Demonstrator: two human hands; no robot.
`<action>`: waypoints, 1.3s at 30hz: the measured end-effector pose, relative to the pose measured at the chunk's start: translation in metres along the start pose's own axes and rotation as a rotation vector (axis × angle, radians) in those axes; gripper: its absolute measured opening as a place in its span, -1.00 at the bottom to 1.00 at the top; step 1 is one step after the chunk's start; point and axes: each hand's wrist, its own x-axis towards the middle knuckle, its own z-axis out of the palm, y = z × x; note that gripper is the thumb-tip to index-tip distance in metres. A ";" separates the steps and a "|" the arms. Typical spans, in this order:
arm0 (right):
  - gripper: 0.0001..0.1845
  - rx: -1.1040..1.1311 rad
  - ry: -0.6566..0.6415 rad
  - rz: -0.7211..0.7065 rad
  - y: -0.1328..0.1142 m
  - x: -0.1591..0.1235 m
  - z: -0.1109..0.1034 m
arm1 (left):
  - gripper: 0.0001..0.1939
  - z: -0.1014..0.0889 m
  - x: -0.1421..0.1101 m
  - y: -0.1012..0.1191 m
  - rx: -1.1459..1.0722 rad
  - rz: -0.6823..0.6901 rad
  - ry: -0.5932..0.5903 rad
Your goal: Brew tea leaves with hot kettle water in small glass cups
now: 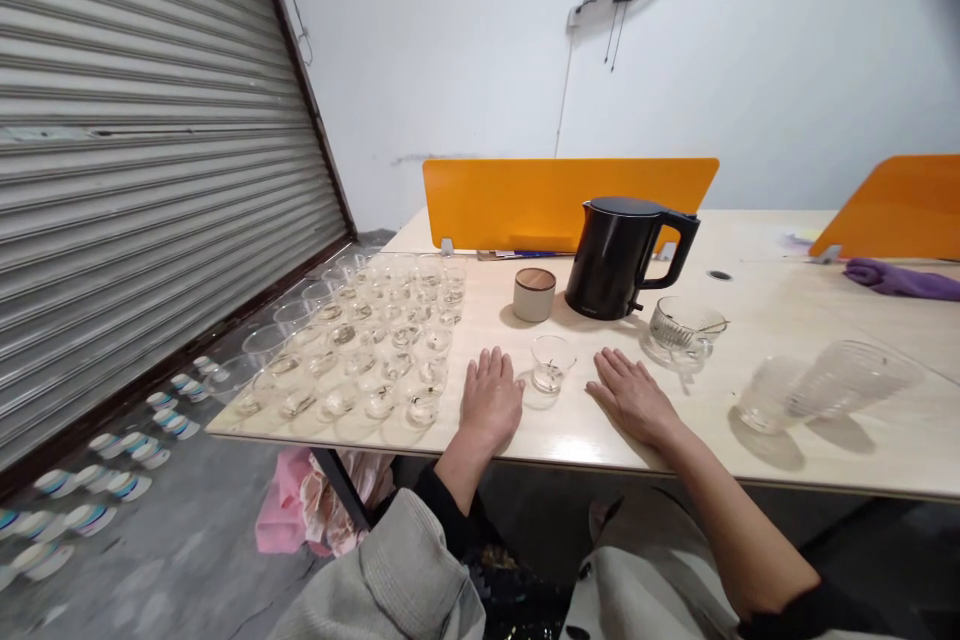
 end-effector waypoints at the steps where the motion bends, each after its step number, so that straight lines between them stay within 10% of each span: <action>1: -0.25 -0.002 -0.002 0.000 0.000 0.000 0.000 | -0.39 0.000 0.000 0.000 -0.001 0.001 0.003; 39: -0.22 -0.001 0.003 -0.001 0.000 0.000 0.000 | -0.39 0.001 0.000 -0.001 -0.003 0.008 0.010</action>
